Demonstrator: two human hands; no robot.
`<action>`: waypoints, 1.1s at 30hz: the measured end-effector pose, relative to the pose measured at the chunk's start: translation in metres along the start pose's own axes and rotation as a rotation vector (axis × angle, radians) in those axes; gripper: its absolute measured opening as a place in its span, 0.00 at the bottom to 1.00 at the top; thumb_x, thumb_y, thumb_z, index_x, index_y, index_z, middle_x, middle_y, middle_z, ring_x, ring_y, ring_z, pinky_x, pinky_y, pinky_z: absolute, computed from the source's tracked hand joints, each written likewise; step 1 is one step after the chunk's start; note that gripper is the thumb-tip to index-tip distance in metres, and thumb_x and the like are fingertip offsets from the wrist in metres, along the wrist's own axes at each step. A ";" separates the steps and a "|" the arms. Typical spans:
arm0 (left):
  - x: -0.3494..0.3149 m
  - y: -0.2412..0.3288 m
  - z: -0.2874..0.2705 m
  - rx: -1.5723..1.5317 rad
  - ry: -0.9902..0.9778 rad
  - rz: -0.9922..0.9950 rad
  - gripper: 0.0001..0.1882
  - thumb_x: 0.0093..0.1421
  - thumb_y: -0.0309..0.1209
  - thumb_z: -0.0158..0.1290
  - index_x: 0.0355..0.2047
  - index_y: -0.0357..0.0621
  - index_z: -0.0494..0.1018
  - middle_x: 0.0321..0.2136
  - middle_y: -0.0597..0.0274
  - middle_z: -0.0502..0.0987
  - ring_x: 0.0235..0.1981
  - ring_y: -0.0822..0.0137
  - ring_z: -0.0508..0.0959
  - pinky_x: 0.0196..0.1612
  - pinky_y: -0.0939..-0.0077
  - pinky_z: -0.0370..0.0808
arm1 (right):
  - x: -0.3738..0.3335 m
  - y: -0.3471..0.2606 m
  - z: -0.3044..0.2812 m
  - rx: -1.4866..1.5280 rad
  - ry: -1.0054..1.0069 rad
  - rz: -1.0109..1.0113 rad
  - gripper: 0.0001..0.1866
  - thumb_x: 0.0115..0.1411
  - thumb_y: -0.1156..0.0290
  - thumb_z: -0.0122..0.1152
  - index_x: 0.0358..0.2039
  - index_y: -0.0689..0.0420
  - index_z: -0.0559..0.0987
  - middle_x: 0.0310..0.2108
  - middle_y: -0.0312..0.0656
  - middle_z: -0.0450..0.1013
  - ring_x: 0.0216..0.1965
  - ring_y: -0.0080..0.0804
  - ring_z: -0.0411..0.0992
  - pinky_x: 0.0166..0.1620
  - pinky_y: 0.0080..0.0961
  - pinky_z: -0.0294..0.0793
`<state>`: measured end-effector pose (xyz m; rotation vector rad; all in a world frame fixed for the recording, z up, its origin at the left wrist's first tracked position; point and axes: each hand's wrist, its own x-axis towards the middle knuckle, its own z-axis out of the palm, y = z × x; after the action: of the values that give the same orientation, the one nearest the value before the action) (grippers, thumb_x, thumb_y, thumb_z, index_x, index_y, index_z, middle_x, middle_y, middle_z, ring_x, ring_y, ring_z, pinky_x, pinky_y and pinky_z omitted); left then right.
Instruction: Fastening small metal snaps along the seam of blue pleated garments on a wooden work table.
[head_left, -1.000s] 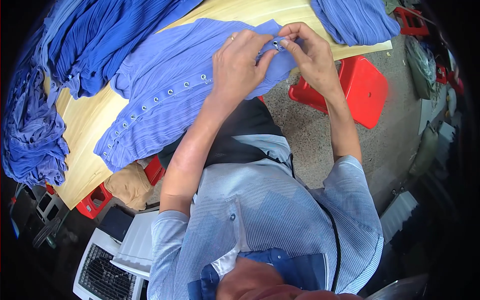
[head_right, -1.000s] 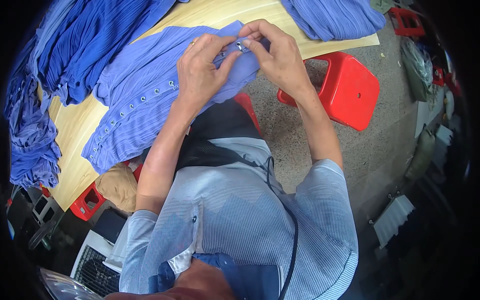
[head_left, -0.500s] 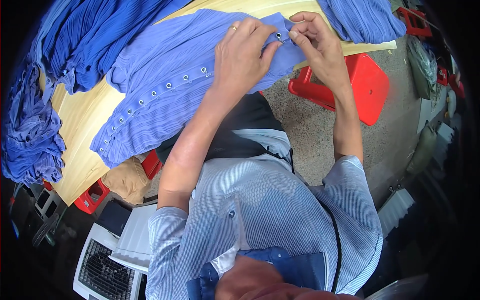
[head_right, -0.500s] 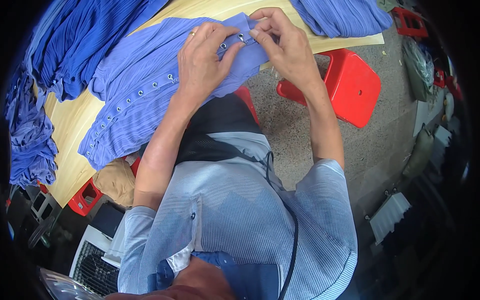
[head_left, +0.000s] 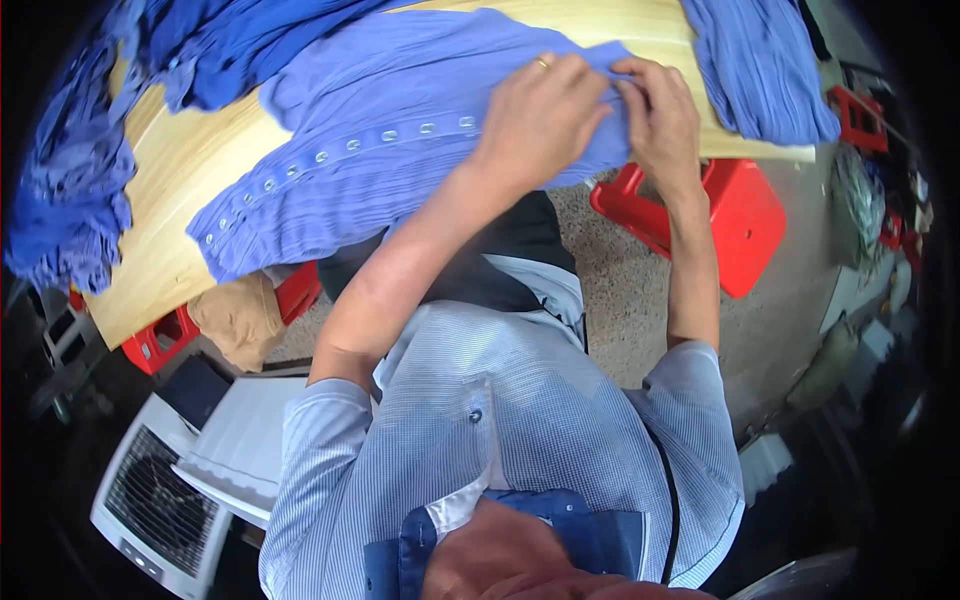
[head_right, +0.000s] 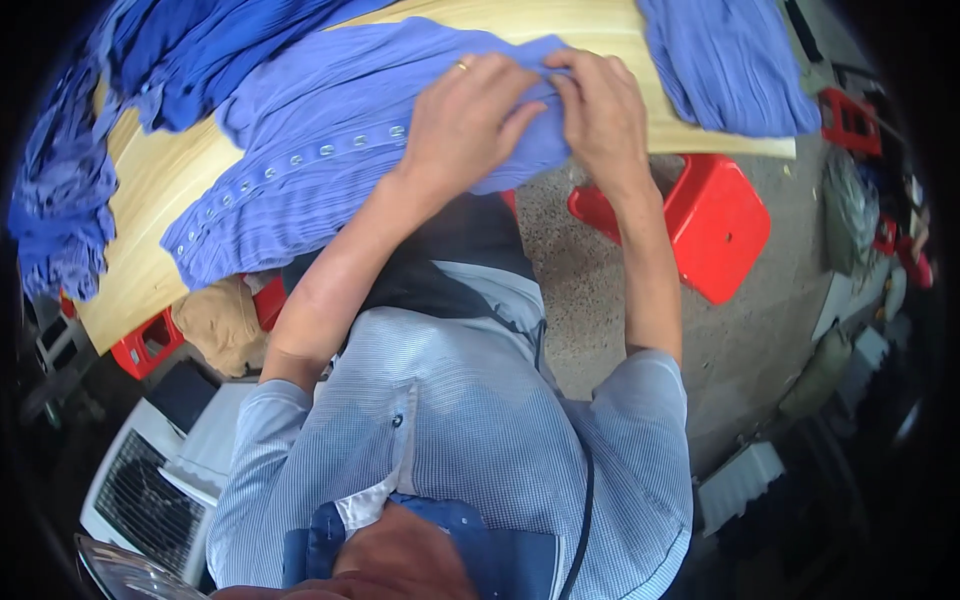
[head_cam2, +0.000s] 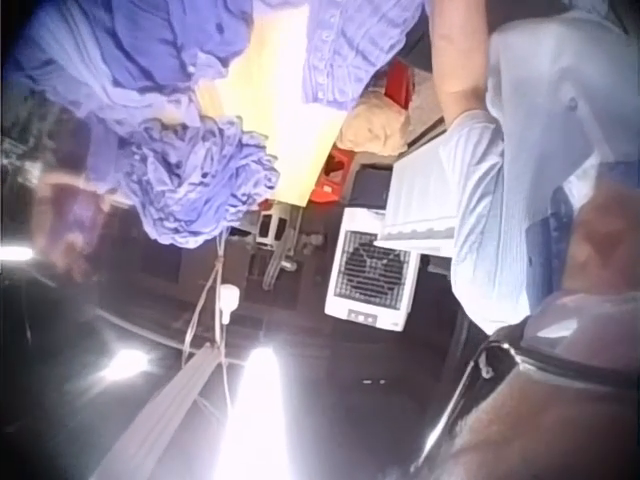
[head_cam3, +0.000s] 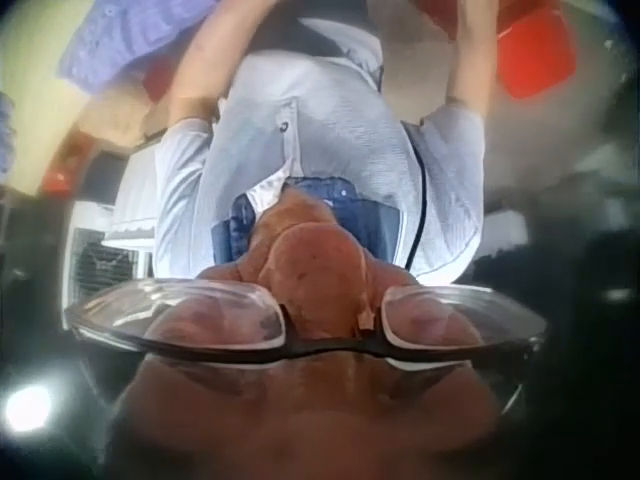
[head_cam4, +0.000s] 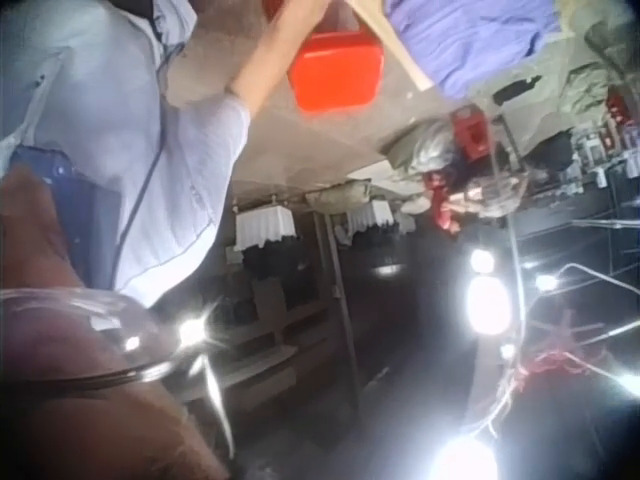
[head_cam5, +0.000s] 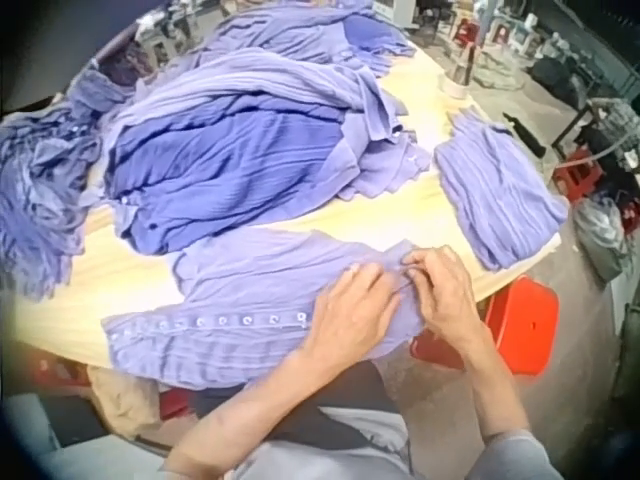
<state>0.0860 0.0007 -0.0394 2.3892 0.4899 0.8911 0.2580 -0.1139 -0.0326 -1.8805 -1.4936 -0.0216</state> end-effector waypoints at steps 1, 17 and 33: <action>-0.004 0.001 -0.012 0.064 -0.087 0.031 0.15 0.61 0.32 0.70 0.46 0.44 0.82 0.43 0.59 0.81 0.47 0.51 0.83 0.48 0.54 0.81 | 0.000 0.005 0.000 -0.039 0.000 -0.032 0.09 0.68 0.80 0.68 0.46 0.56 0.86 0.37 0.45 0.81 0.39 0.49 0.77 0.48 0.43 0.77; -0.170 -0.071 -0.224 0.648 -0.124 -0.439 0.39 0.66 0.57 0.67 0.73 0.57 0.75 0.73 0.53 0.70 0.77 0.42 0.63 0.75 0.24 0.53 | 0.001 0.017 -0.014 -0.371 -0.077 -0.031 0.13 0.73 0.74 0.67 0.56 0.56 0.87 0.39 0.47 0.78 0.41 0.49 0.75 0.49 0.44 0.75; -0.159 -0.131 -0.247 0.635 -0.076 -0.283 0.28 0.60 0.48 0.73 0.56 0.50 0.80 0.71 0.55 0.72 0.80 0.42 0.60 0.74 0.17 0.49 | 0.000 0.006 0.012 -0.494 -0.152 0.165 0.38 0.79 0.52 0.60 0.80 0.59 0.65 0.80 0.76 0.52 0.82 0.70 0.52 0.81 0.59 0.53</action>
<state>-0.2157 0.1131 -0.0377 2.7854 1.1912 0.5670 0.2582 -0.1074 -0.0448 -2.4425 -1.5253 -0.1907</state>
